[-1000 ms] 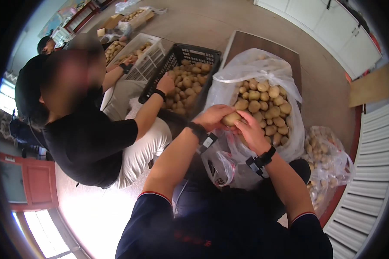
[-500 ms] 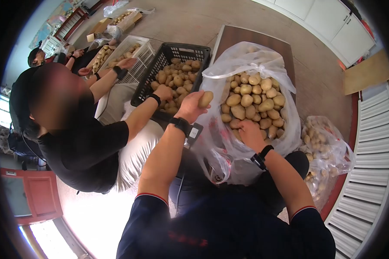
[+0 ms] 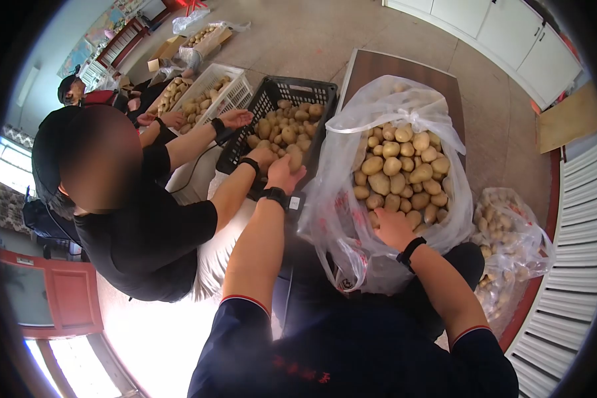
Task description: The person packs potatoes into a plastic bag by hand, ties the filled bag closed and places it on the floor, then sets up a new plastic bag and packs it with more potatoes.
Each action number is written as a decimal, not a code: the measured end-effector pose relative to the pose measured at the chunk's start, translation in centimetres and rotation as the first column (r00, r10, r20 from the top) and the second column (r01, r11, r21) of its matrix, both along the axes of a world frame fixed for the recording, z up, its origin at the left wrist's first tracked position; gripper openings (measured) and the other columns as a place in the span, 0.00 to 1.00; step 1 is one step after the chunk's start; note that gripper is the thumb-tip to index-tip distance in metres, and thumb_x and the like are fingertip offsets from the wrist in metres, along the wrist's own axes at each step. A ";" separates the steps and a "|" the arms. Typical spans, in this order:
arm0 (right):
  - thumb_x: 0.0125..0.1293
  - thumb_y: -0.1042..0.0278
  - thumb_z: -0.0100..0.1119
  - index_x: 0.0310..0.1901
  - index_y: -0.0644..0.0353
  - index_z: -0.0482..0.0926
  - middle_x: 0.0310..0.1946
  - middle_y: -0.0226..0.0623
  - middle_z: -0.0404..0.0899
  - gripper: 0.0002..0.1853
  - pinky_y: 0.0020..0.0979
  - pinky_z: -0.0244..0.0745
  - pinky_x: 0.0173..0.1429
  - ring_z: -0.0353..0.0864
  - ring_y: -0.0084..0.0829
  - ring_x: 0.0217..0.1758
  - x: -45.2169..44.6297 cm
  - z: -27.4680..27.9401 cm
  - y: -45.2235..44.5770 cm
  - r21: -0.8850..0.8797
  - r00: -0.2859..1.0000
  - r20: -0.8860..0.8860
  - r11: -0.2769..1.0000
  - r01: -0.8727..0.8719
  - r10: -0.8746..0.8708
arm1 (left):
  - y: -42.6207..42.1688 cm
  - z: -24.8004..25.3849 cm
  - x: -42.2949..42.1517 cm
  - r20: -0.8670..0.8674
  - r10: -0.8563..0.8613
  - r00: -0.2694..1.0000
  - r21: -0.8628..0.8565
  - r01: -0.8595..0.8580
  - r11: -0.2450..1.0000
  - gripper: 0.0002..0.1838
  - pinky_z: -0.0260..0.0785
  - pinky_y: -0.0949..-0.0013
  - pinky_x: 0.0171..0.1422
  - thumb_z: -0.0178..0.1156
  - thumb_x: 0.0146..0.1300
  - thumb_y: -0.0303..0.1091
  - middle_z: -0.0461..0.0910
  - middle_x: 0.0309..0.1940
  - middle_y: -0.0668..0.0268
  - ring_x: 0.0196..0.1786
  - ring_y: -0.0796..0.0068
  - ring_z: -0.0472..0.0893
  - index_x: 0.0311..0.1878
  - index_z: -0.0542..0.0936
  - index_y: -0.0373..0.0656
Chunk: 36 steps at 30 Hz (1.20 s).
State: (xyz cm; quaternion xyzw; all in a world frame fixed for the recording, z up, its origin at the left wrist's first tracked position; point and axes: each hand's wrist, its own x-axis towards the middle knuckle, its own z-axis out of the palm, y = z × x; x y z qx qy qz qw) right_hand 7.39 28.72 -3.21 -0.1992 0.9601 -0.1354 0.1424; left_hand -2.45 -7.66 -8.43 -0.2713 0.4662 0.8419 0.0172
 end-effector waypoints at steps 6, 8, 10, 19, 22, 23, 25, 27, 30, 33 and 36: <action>0.52 0.62 0.68 0.49 0.61 0.74 0.46 0.44 0.78 0.24 0.48 0.78 0.43 0.82 0.52 0.44 0.8 0.5 -0.8 0.076 1.000 -0.021 0.997 -0.016 0.018 | -2.7 -4.2 -0.4 -0.243 -0.396 0.885 -0.903 -0.057 0.426 0.16 0.80 0.56 0.43 0.55 0.72 0.33 0.76 0.52 0.53 0.46 0.55 0.80 0.58 0.71 0.38; 0.52 0.61 0.68 0.46 0.63 0.73 0.43 0.45 0.79 0.23 0.48 0.79 0.41 0.83 0.51 0.42 1.0 1.0 -0.9 0.056 0.999 -0.045 0.998 0.005 -0.002 | -0.1 2.1 0.7 -0.002 0.200 0.980 0.073 -0.199 0.977 0.15 0.80 0.54 0.45 0.55 0.71 0.30 0.76 0.52 0.53 0.51 0.56 0.79 0.58 0.71 0.38; 0.51 0.61 0.68 0.45 0.63 0.73 0.42 0.45 0.80 0.22 0.47 0.79 0.41 0.83 0.50 0.43 1.1 0.9 -0.7 0.024 0.998 -0.063 1.000 0.002 -0.001 | 0.1 2.6 0.6 0.032 0.222 0.975 0.072 -0.223 0.972 0.16 0.80 0.53 0.46 0.55 0.71 0.31 0.75 0.53 0.52 0.51 0.55 0.79 0.59 0.71 0.38; 0.53 0.61 0.64 0.48 0.64 0.73 0.40 0.52 0.81 0.23 0.45 0.78 0.45 0.82 0.51 0.46 1.8 0.7 0.5 -0.179 0.983 0.008 0.967 0.183 -0.184 | 2.8 5.2 -0.1 0.126 0.122 0.984 -0.030 -0.120 0.992 0.17 0.81 0.54 0.48 0.54 0.72 0.35 0.73 0.51 0.54 0.46 0.55 0.79 0.58 0.67 0.39; 0.55 0.56 0.64 0.52 0.66 0.73 0.42 0.55 0.82 0.27 0.43 0.76 0.52 0.81 0.53 0.50 1.3 0.8 1.1 -0.286 0.951 0.130 0.908 0.305 -0.279 | 4.9 7.5 0.4 0.096 -0.013 0.995 -0.096 0.022 0.995 0.17 0.81 0.56 0.47 0.54 0.71 0.37 0.74 0.49 0.57 0.44 0.58 0.80 0.57 0.67 0.39; 0.57 0.54 0.63 0.54 0.66 0.73 0.40 0.51 0.82 0.29 0.41 0.76 0.47 0.82 0.48 0.46 0.9 -0.6 1.3 -0.449 0.932 0.194 0.817 0.362 -0.307 | 5.6 7.9 0.7 0.080 -0.047 0.996 -0.097 0.055 0.994 0.19 0.79 0.61 0.43 0.55 0.71 0.39 0.76 0.47 0.60 0.41 0.61 0.81 0.58 0.69 0.39; 0.60 0.51 0.63 0.55 0.67 0.73 0.38 0.47 0.83 0.30 0.39 0.77 0.43 0.83 0.44 0.43 0.1 -1.2 1.4 -0.592 0.910 0.262 0.691 0.414 -0.320 | 7.2 10.0 1.4 0.064 -0.162 0.985 -0.094 0.168 0.981 0.19 0.77 0.64 0.40 0.56 0.70 0.40 0.77 0.47 0.60 0.40 0.63 0.81 0.58 0.70 0.39; 0.64 0.45 0.61 0.56 0.67 0.74 0.33 0.36 0.79 0.31 0.31 0.72 0.31 0.80 0.30 0.31 -0.4 -0.5 1.4 -0.539 0.651 0.704 0.385 0.749 -0.283 | 8.9 12.0 2.2 0.033 -0.320 0.947 -0.121 0.322 0.939 0.20 0.74 0.67 0.37 0.57 0.69 0.41 0.80 0.46 0.60 0.36 0.65 0.82 0.58 0.73 0.39; 0.73 0.46 0.51 0.41 0.59 0.75 0.23 0.29 0.72 0.20 0.25 0.58 0.19 0.64 0.20 0.15 -0.6 2.2 0.8 -0.567 0.614 0.762 0.246 0.786 -0.205 | 11.2 12.7 2.9 0.033 -0.443 0.896 -0.154 0.443 0.883 0.21 0.73 0.67 0.36 0.57 0.68 0.43 0.80 0.47 0.60 0.36 0.65 0.82 0.58 0.73 0.40; 0.73 0.44 0.51 0.38 0.58 0.74 0.22 0.29 0.71 0.21 0.25 0.58 0.19 0.65 0.21 0.15 -0.6 3.8 0.1 -0.561 0.603 0.774 0.233 0.794 -0.191 | 13.4 13.1 3.9 0.117 -0.529 0.840 -0.178 0.542 0.821 0.21 0.72 0.69 0.34 0.57 0.70 0.45 0.80 0.48 0.60 0.35 0.68 0.82 0.58 0.73 0.40; 0.73 0.45 0.51 0.40 0.58 0.75 0.22 0.27 0.70 0.21 0.25 0.58 0.19 0.64 0.20 0.15 -0.8 4.0 -0.6 -0.605 0.648 0.753 0.269 0.750 -0.113 | 15.1 13.1 4.8 0.192 -0.609 0.770 -0.201 0.638 0.743 0.24 0.71 0.70 0.29 0.56 0.70 0.48 0.79 0.48 0.59 0.33 0.68 0.83 0.58 0.72 0.39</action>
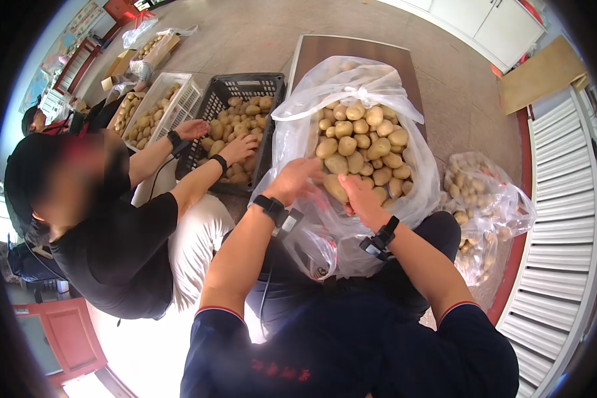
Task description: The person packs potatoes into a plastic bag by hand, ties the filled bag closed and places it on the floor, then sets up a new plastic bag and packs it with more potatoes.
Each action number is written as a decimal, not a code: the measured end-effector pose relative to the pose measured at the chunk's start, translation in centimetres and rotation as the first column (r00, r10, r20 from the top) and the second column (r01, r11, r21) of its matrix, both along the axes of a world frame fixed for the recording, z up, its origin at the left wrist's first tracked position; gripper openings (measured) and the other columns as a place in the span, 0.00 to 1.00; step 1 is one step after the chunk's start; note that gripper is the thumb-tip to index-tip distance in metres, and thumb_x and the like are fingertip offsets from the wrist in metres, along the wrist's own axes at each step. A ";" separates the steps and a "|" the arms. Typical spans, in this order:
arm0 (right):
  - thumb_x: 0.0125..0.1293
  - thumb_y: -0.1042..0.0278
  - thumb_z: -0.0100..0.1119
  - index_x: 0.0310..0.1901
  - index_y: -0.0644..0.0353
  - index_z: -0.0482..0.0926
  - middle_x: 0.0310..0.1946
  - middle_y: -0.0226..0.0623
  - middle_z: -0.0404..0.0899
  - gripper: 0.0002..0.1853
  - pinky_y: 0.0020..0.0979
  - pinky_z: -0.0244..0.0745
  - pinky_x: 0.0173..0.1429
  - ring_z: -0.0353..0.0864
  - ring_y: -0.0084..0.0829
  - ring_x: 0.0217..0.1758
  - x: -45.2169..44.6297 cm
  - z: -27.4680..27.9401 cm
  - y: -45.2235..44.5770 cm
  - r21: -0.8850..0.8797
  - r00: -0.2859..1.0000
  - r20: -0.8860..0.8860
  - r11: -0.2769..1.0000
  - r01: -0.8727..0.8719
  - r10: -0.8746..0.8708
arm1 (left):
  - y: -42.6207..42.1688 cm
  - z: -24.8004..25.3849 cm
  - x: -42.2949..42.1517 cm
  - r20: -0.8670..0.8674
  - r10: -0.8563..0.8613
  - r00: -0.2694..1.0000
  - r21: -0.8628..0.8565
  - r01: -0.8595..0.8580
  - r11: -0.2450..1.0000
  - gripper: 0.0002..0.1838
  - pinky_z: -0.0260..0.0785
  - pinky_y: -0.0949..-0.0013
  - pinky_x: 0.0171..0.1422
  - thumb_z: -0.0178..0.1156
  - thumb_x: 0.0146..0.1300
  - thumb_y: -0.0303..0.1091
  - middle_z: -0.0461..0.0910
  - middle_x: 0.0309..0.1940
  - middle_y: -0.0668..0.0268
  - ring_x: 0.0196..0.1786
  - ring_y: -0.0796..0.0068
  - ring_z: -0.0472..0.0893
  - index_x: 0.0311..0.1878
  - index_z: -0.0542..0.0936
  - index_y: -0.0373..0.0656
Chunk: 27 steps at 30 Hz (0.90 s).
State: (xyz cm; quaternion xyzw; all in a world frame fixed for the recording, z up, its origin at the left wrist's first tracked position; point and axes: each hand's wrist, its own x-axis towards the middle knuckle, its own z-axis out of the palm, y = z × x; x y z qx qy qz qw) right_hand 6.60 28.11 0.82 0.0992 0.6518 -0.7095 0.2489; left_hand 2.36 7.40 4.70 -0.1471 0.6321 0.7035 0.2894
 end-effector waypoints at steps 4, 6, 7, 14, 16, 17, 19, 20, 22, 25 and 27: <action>0.74 0.46 0.50 0.43 0.59 0.76 0.21 0.25 0.68 0.21 0.24 0.58 0.19 0.64 0.18 0.15 0.2 0.2 -1.3 0.059 0.980 -0.198 0.998 -0.015 0.026 | 1.0 0.3 0.4 0.054 -0.178 0.982 0.099 0.173 0.980 0.23 0.69 0.72 0.23 0.55 0.71 0.51 0.82 0.40 0.60 0.28 0.69 0.83 0.56 0.73 0.40; 0.75 0.47 0.49 0.46 0.60 0.76 0.21 0.24 0.67 0.21 0.23 0.58 0.19 0.64 0.17 0.15 0.1 -0.3 -1.4 0.148 0.962 -0.270 0.989 -0.003 0.044 | 1.2 0.3 0.5 0.085 -0.249 0.965 0.159 0.234 0.959 0.23 0.69 0.74 0.20 0.56 0.71 0.52 0.83 0.36 0.62 0.26 0.73 0.82 0.54 0.75 0.40; 0.75 0.47 0.49 0.47 0.60 0.76 0.21 0.24 0.67 0.21 0.23 0.58 0.19 0.64 0.17 0.15 0.1 -0.3 -1.4 0.178 0.955 -0.293 0.984 0.002 0.051 | 1.2 0.4 0.5 0.085 -0.250 0.964 0.159 0.234 0.959 0.23 0.69 0.74 0.20 0.56 0.71 0.52 0.83 0.36 0.62 0.26 0.73 0.82 0.54 0.75 0.40; 0.75 0.54 0.51 0.48 0.66 0.76 0.34 0.37 0.80 0.19 0.32 0.73 0.44 0.78 0.30 0.39 -0.7 0.3 1.1 0.082 0.972 -0.234 0.995 0.050 -0.030 | 0.3 0.1 -0.2 0.008 -0.120 0.993 0.294 0.112 0.949 0.22 0.75 0.75 0.24 0.59 0.70 0.49 0.83 0.36 0.63 0.27 0.74 0.83 0.54 0.75 0.39; 0.74 0.55 0.52 0.48 0.66 0.76 0.34 0.38 0.81 0.18 0.34 0.74 0.47 0.79 0.31 0.40 -1.3 -2.4 2.6 0.131 0.969 -0.234 0.984 0.117 -0.084 | -0.4 0.1 -0.5 -0.014 -0.092 0.996 0.293 0.092 0.952 0.22 0.77 0.74 0.25 0.59 0.71 0.48 0.83 0.36 0.63 0.27 0.74 0.83 0.54 0.75 0.38; 0.73 0.57 0.53 0.47 0.65 0.76 0.34 0.40 0.82 0.17 0.36 0.75 0.47 0.81 0.35 0.40 -1.9 -5.2 3.7 0.218 0.929 -0.345 0.951 0.219 -0.134 | -0.7 0.4 -0.6 -0.020 -0.037 0.999 0.289 0.041 0.957 0.21 0.77 0.74 0.26 0.58 0.71 0.48 0.83 0.37 0.62 0.28 0.74 0.83 0.54 0.74 0.38; 0.72 0.58 0.54 0.47 0.64 0.76 0.34 0.41 0.82 0.15 0.37 0.76 0.47 0.82 0.38 0.40 -2.0 -6.5 5.8 0.292 0.876 -0.453 0.902 0.319 -0.163 | -1.4 0.0 -1.1 -0.055 0.045 0.997 0.287 -0.027 0.957 0.21 0.77 0.74 0.27 0.57 0.72 0.47 0.83 0.40 0.61 0.31 0.72 0.84 0.54 0.74 0.38; 0.70 0.60 0.55 0.46 0.64 0.76 0.36 0.45 0.83 0.14 0.39 0.76 0.49 0.83 0.42 0.42 -1.8 -6.9 6.8 0.422 0.871 -0.479 0.841 0.339 -0.111 | -1.9 -0.5 -1.3 -0.052 0.050 0.997 0.288 -0.033 0.957 0.21 0.77 0.74 0.27 0.57 0.72 0.47 0.83 0.40 0.61 0.31 0.72 0.84 0.54 0.74 0.38; 0.68 0.62 0.56 0.46 0.64 0.76 0.38 0.49 0.83 0.13 0.41 0.76 0.50 0.83 0.46 0.45 -1.5 -6.6 7.9 0.532 0.863 -0.502 0.769 0.355 -0.051 | -2.7 -0.4 -1.8 -0.073 0.171 0.983 0.335 -0.137 0.932 0.20 0.77 0.74 0.29 0.57 0.73 0.47 0.82 0.42 0.60 0.32 0.71 0.84 0.53 0.74 0.39; 0.63 0.66 0.58 0.46 0.64 0.77 0.42 0.52 0.81 0.13 0.46 0.75 0.52 0.80 0.52 0.48 -0.5 -5.8 8.0 0.702 0.898 -0.429 0.662 0.262 0.100 | -4.1 -1.1 -2.7 -0.070 0.270 0.960 0.313 -0.236 0.920 0.19 0.77 0.70 0.32 0.55 0.74 0.47 0.82 0.42 0.60 0.34 0.68 0.83 0.53 0.75 0.40; 0.62 0.66 0.59 0.46 0.64 0.77 0.42 0.52 0.80 0.13 0.46 0.75 0.52 0.79 0.53 0.48 0.2 -5.2 7.7 0.755 0.885 -0.433 0.605 0.252 0.172 | -5.3 -1.9 -3.3 -0.041 0.351 0.935 0.309 -0.322 0.895 0.19 0.79 0.66 0.37 0.53 0.74 0.47 0.82 0.43 0.60 0.35 0.67 0.83 0.54 0.74 0.40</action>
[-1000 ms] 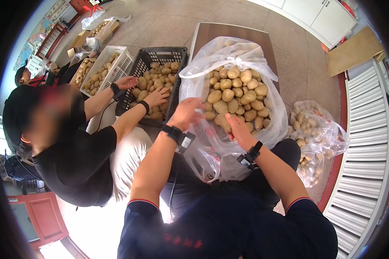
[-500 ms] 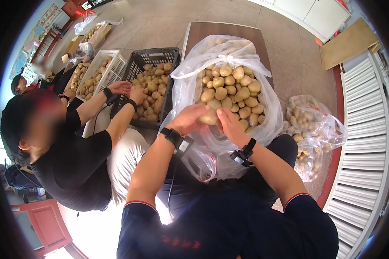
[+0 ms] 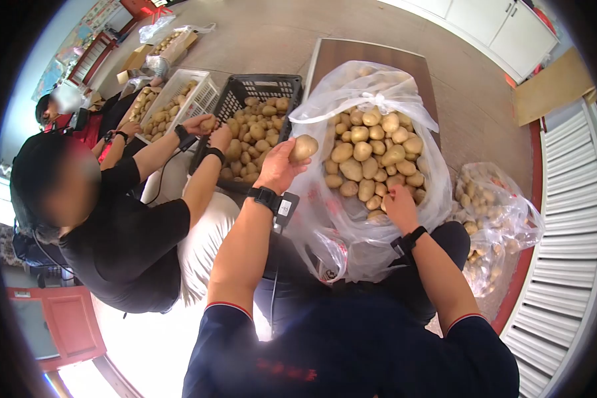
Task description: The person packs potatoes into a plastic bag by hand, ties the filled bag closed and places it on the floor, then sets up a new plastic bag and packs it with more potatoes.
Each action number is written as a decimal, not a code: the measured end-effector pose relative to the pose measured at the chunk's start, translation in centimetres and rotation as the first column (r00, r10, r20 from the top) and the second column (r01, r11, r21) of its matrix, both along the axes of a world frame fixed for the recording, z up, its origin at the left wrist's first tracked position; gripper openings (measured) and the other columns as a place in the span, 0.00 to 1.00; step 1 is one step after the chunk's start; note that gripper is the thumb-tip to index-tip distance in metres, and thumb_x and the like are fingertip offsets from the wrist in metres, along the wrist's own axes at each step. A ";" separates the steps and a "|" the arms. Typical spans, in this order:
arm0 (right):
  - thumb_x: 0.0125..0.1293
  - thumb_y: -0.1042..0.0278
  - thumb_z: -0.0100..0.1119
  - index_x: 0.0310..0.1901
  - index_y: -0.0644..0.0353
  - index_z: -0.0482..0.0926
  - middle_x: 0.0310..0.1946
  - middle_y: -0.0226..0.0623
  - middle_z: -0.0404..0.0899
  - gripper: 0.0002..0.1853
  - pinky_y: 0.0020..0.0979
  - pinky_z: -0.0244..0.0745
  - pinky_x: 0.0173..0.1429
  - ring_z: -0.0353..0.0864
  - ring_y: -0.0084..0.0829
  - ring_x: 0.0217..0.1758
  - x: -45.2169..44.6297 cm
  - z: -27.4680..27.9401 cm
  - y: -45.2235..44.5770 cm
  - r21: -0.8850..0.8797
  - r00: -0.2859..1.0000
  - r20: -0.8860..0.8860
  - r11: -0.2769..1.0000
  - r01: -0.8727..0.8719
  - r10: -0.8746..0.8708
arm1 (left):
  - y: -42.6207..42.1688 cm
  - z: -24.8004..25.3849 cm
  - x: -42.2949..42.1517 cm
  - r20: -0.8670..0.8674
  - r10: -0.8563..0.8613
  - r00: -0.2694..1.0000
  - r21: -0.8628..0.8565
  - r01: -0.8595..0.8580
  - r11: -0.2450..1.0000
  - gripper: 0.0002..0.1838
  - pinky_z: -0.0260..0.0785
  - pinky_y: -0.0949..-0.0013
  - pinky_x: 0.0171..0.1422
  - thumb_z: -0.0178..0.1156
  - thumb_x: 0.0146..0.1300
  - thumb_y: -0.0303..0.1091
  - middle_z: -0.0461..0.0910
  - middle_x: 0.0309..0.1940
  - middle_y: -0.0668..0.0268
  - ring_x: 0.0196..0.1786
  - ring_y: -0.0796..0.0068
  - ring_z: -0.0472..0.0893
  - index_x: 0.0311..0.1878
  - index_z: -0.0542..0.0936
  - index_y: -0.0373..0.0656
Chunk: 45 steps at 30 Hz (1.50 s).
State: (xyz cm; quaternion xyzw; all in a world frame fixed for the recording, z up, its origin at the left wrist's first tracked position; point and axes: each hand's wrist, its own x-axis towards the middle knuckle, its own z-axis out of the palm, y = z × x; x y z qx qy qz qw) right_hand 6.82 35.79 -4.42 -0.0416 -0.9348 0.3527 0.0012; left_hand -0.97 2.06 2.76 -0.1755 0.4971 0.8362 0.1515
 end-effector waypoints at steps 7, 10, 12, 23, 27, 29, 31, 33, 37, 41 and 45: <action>0.59 0.62 0.65 0.50 0.62 0.75 0.53 0.47 0.73 0.20 0.47 0.76 0.57 0.76 0.52 0.54 1.2 1.6 -1.0 0.309 0.994 0.097 0.948 -0.078 0.050 | -4.7 -4.0 -1.4 0.048 0.214 0.976 0.059 -0.217 0.974 0.21 0.80 0.59 0.44 0.55 0.73 0.44 0.80 0.48 0.53 0.43 0.56 0.83 0.59 0.71 0.37; 0.58 0.61 0.67 0.51 0.61 0.74 0.53 0.46 0.73 0.22 0.47 0.77 0.56 0.76 0.51 0.55 1.5 2.1 -1.2 0.327 0.989 0.140 0.941 -0.087 0.043 | -6.1 -5.2 -1.2 0.083 0.346 0.934 0.012 -0.348 0.937 0.21 0.81 0.57 0.48 0.54 0.73 0.41 0.76 0.54 0.52 0.47 0.54 0.81 0.60 0.70 0.36; 0.57 0.59 0.69 0.52 0.60 0.74 0.53 0.45 0.73 0.24 0.46 0.78 0.55 0.76 0.50 0.56 1.5 2.2 -1.3 0.373 0.990 0.132 0.923 -0.096 0.050 | -6.9 -5.8 -1.0 0.060 0.404 0.913 0.035 -0.407 0.913 0.21 0.81 0.56 0.51 0.53 0.72 0.37 0.74 0.57 0.53 0.50 0.53 0.80 0.62 0.69 0.35; 0.55 0.56 0.71 0.51 0.59 0.72 0.50 0.44 0.75 0.26 0.46 0.79 0.53 0.77 0.47 0.55 1.5 2.2 -1.8 0.477 0.990 0.138 0.873 -0.100 0.038 | -8.9 -7.2 -0.5 -0.019 0.478 0.878 0.002 -0.478 0.878 0.16 0.81 0.58 0.54 0.49 0.72 0.34 0.74 0.57 0.57 0.54 0.56 0.77 0.58 0.74 0.36; 0.56 0.57 0.68 0.50 0.60 0.71 0.46 0.47 0.78 0.25 0.46 0.79 0.53 0.78 0.49 0.54 1.3 2.2 -1.5 0.474 0.988 0.144 0.872 -0.124 0.062 | -9.4 -8.4 -0.5 -0.040 0.519 0.854 0.035 -0.518 0.855 0.15 0.80 0.58 0.51 0.54 0.71 0.37 0.78 0.51 0.55 0.52 0.56 0.79 0.52 0.78 0.36; 0.57 0.57 0.66 0.50 0.61 0.71 0.46 0.48 0.79 0.24 0.46 0.79 0.53 0.78 0.50 0.53 1.1 2.1 -1.5 0.468 0.986 0.158 0.875 -0.126 0.057 | -9.8 -8.0 0.3 -0.320 0.171 0.932 -0.716 -0.357 0.600 0.16 0.78 0.56 0.48 0.59 0.68 0.42 0.81 0.44 0.52 0.48 0.53 0.81 0.45 0.80 0.36; 0.58 0.57 0.64 0.51 0.62 0.71 0.45 0.48 0.80 0.24 0.46 0.78 0.54 0.79 0.51 0.52 0.9 1.8 -1.3 0.458 0.983 0.174 0.879 -0.134 0.060 | -9.7 -6.5 0.6 -0.185 -0.261 0.947 -0.951 -0.240 -0.194 0.18 0.76 0.54 0.46 0.63 0.65 0.45 0.82 0.39 0.50 0.45 0.50 0.82 0.39 0.82 0.36; 0.59 0.57 0.61 0.50 0.63 0.71 0.44 0.49 0.81 0.23 0.46 0.78 0.54 0.79 0.52 0.52 0.8 1.5 -1.3 0.462 0.975 0.214 0.874 -0.148 0.053 | -9.5 -4.9 -0.1 0.221 -0.226 0.949 -0.973 0.200 -0.112 0.21 0.77 0.49 0.58 0.58 0.67 0.34 0.72 0.59 0.45 0.57 0.49 0.79 0.59 0.72 0.32; 0.58 0.60 0.63 0.52 0.64 0.71 0.45 0.50 0.80 0.23 0.47 0.77 0.54 0.78 0.52 0.53 1.1 1.1 -1.3 0.455 0.984 0.159 0.879 -0.144 0.079 | -12.4 -15.5 -2.9 -0.243 0.042 0.969 -0.727 -0.210 0.654 0.17 0.80 0.53 0.54 0.54 0.68 0.28 0.73 0.53 0.48 0.51 0.50 0.79 0.57 0.70 0.29; 0.57 0.64 0.63 0.51 0.64 0.71 0.44 0.50 0.81 0.22 0.46 0.76 0.55 0.78 0.52 0.52 1.1 0.2 -0.7 0.439 0.987 0.114 0.885 -0.154 0.116 | -6.6 -5.0 -1.4 0.112 0.523 0.845 -0.080 -0.517 0.852 0.17 0.82 0.56 0.49 0.51 0.67 0.25 0.73 0.49 0.53 0.47 0.52 0.80 0.58 0.68 0.31; 0.56 0.64 0.63 0.51 0.65 0.71 0.43 0.50 0.81 0.22 0.46 0.75 0.55 0.78 0.53 0.51 0.9 0.1 -0.8 0.444 0.984 0.138 0.882 -0.160 0.109 | -4.9 -3.0 -0.9 0.077 0.485 0.871 -0.081 -0.479 0.874 0.16 0.83 0.57 0.46 0.53 0.67 0.27 0.73 0.47 0.54 0.45 0.54 0.81 0.55 0.69 0.32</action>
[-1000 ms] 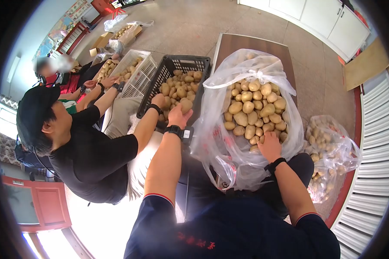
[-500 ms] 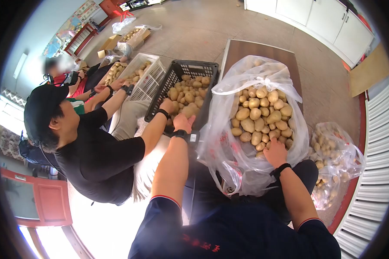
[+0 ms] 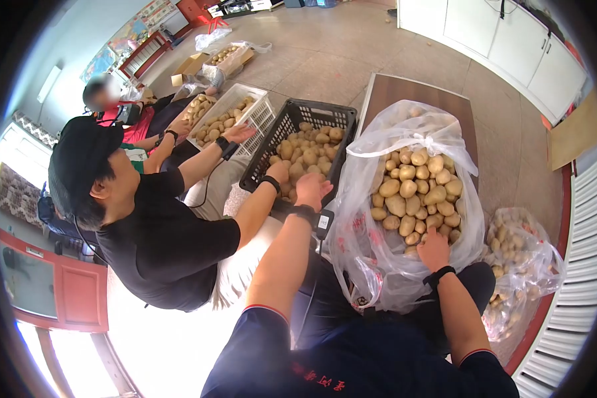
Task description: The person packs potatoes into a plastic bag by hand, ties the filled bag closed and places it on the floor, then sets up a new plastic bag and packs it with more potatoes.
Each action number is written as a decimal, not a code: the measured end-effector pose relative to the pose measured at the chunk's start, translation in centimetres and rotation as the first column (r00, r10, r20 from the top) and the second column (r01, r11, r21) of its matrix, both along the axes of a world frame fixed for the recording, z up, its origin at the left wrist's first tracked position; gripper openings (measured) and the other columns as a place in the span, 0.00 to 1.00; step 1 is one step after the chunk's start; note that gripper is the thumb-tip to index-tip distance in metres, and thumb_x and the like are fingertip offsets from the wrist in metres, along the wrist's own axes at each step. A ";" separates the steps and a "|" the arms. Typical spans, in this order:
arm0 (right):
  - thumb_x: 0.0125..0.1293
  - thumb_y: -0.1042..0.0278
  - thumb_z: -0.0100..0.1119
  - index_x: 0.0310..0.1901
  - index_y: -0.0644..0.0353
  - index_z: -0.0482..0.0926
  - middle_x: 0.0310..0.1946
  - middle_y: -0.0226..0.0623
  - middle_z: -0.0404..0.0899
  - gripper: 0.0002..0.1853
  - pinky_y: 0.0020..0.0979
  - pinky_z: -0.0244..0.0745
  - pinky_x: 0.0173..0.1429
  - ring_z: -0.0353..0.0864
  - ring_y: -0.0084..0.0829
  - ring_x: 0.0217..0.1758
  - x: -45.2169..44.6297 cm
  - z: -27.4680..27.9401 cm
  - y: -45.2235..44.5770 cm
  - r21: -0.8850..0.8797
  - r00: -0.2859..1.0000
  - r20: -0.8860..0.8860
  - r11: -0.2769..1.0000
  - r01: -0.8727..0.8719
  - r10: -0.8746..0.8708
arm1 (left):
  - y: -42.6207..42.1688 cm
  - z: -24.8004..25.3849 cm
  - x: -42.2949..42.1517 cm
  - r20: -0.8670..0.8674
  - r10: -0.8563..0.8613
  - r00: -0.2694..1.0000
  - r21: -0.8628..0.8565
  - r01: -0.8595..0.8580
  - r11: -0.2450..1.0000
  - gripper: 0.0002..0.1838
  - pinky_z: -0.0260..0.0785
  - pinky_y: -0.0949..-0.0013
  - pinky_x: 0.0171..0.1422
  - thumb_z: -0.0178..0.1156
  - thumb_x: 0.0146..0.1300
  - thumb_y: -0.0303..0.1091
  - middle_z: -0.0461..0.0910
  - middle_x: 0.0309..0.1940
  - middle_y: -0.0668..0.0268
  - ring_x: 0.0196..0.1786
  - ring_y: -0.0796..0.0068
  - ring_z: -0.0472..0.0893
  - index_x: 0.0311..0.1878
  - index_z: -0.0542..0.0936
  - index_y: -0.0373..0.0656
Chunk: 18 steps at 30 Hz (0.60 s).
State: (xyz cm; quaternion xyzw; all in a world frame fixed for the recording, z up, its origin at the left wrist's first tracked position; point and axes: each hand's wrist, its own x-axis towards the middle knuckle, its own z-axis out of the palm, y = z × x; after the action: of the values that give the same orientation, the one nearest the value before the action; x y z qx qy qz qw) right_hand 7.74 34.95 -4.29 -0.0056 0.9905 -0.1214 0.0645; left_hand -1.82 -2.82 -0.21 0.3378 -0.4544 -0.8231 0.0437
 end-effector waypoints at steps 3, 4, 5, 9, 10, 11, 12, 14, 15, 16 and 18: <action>0.55 0.65 0.64 0.50 0.65 0.73 0.42 0.52 0.82 0.22 0.46 0.75 0.56 0.79 0.54 0.50 0.0 0.8 -0.2 -0.020 1.000 -0.013 1.000 0.006 -0.006 | 1.1 1.4 0.4 -0.013 -0.043 0.999 -0.018 0.043 0.999 0.15 0.82 0.58 0.46 0.54 0.66 0.28 0.73 0.47 0.55 0.45 0.56 0.81 0.54 0.70 0.33; 0.56 0.65 0.63 0.50 0.65 0.73 0.42 0.53 0.82 0.21 0.47 0.75 0.55 0.80 0.53 0.50 0.1 1.5 -0.4 -0.127 0.998 -0.004 0.990 0.060 -0.061 | 1.2 1.3 0.5 -0.040 -0.092 0.995 -0.015 0.091 0.996 0.16 0.82 0.59 0.46 0.54 0.67 0.28 0.73 0.48 0.56 0.45 0.57 0.81 0.56 0.70 0.33; 0.56 0.65 0.62 0.50 0.65 0.74 0.43 0.54 0.82 0.21 0.47 0.75 0.55 0.80 0.53 0.50 0.1 2.2 -0.6 -0.231 0.994 0.012 0.966 0.112 -0.112 | 1.2 1.2 0.5 -0.067 -0.138 0.988 -0.012 0.137 0.990 0.18 0.82 0.59 0.45 0.55 0.67 0.29 0.73 0.49 0.56 0.44 0.58 0.81 0.58 0.70 0.33; 0.58 0.64 0.61 0.51 0.66 0.75 0.43 0.56 0.82 0.21 0.46 0.76 0.53 0.82 0.52 0.50 -0.4 2.4 -0.2 -0.341 0.989 0.029 0.928 0.148 -0.147 | 2.3 2.7 1.6 -0.066 -0.163 0.984 -0.036 0.161 0.986 0.19 0.81 0.59 0.45 0.56 0.68 0.32 0.74 0.50 0.56 0.44 0.59 0.81 0.59 0.69 0.33; 0.60 0.63 0.59 0.52 0.66 0.75 0.41 0.52 0.82 0.20 0.44 0.77 0.49 0.82 0.48 0.46 -0.7 1.4 0.3 -0.420 0.989 -0.072 0.904 0.084 -0.126 | 2.4 2.5 1.7 -0.086 -0.196 0.977 -0.043 0.193 0.980 0.20 0.81 0.59 0.45 0.57 0.68 0.33 0.74 0.49 0.57 0.44 0.60 0.81 0.59 0.70 0.33; 0.61 0.63 0.58 0.52 0.66 0.75 0.39 0.48 0.83 0.20 0.41 0.78 0.44 0.83 0.45 0.41 -0.9 0.3 0.7 -0.492 0.979 -0.169 0.870 0.014 -0.111 | 2.5 2.4 1.7 -0.103 -0.227 0.968 -0.051 0.222 0.974 0.20 0.81 0.59 0.44 0.58 0.68 0.34 0.74 0.48 0.57 0.43 0.60 0.82 0.58 0.70 0.34; 0.61 0.63 0.58 0.52 0.66 0.75 0.39 0.48 0.83 0.20 0.41 0.78 0.44 0.83 0.45 0.41 -1.0 0.4 0.7 -0.487 0.983 -0.159 0.873 -0.001 -0.087 | 2.6 2.4 1.8 -0.094 -0.204 0.974 -0.043 0.201 0.979 0.20 0.81 0.59 0.44 0.58 0.68 0.34 0.74 0.48 0.57 0.43 0.60 0.82 0.58 0.70 0.34; 0.65 0.62 0.54 0.52 0.64 0.77 0.37 0.38 0.81 0.18 0.33 0.75 0.37 0.79 0.31 0.34 -1.4 1.8 0.6 -0.801 0.908 0.368 0.427 0.419 -0.201 | 3.4 2.7 2.0 -0.082 -0.246 0.966 -0.064 0.241 0.968 0.19 0.81 0.59 0.43 0.58 0.68 0.35 0.75 0.46 0.58 0.40 0.61 0.82 0.57 0.71 0.35; 0.65 0.62 0.54 0.52 0.64 0.77 0.37 0.38 0.81 0.18 0.33 0.75 0.37 0.79 0.31 0.34 -1.1 2.7 0.6 -0.797 0.908 0.377 0.436 0.419 -0.183 | 3.8 2.8 2.3 -0.072 -0.227 0.971 -0.061 0.223 0.973 0.19 0.81 0.59 0.43 0.58 0.68 0.35 0.75 0.46 0.58 0.40 0.61 0.82 0.57 0.71 0.35; 0.67 0.61 0.52 0.52 0.63 0.77 0.37 0.34 0.79 0.18 0.30 0.72 0.35 0.76 0.26 0.33 -1.0 3.7 0.4 -0.838 0.903 0.405 0.336 0.429 -0.143 | 4.1 2.8 2.3 -0.068 -0.269 0.961 -0.060 0.265 0.962 0.19 0.81 0.60 0.42 0.58 0.68 0.35 0.75 0.45 0.58 0.39 0.61 0.82 0.57 0.71 0.35; 0.68 0.61 0.51 0.53 0.62 0.76 0.37 0.30 0.78 0.18 0.26 0.69 0.34 0.73 0.21 0.31 -1.0 4.6 -0.4 -0.870 0.899 0.431 0.231 0.437 -0.077 | 4.9 2.8 2.2 -0.054 -0.325 0.944 -0.073 0.321 0.944 0.18 0.81 0.61 0.38 0.58 0.68 0.35 0.76 0.42 0.59 0.36 0.62 0.82 0.56 0.72 0.35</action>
State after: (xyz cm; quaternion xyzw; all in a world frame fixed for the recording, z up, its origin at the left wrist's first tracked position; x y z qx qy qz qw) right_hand 6.70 34.54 0.35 0.1406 0.6812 -0.6968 0.1753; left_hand 0.38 2.06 2.58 0.2298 -0.5279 -0.8150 -0.0662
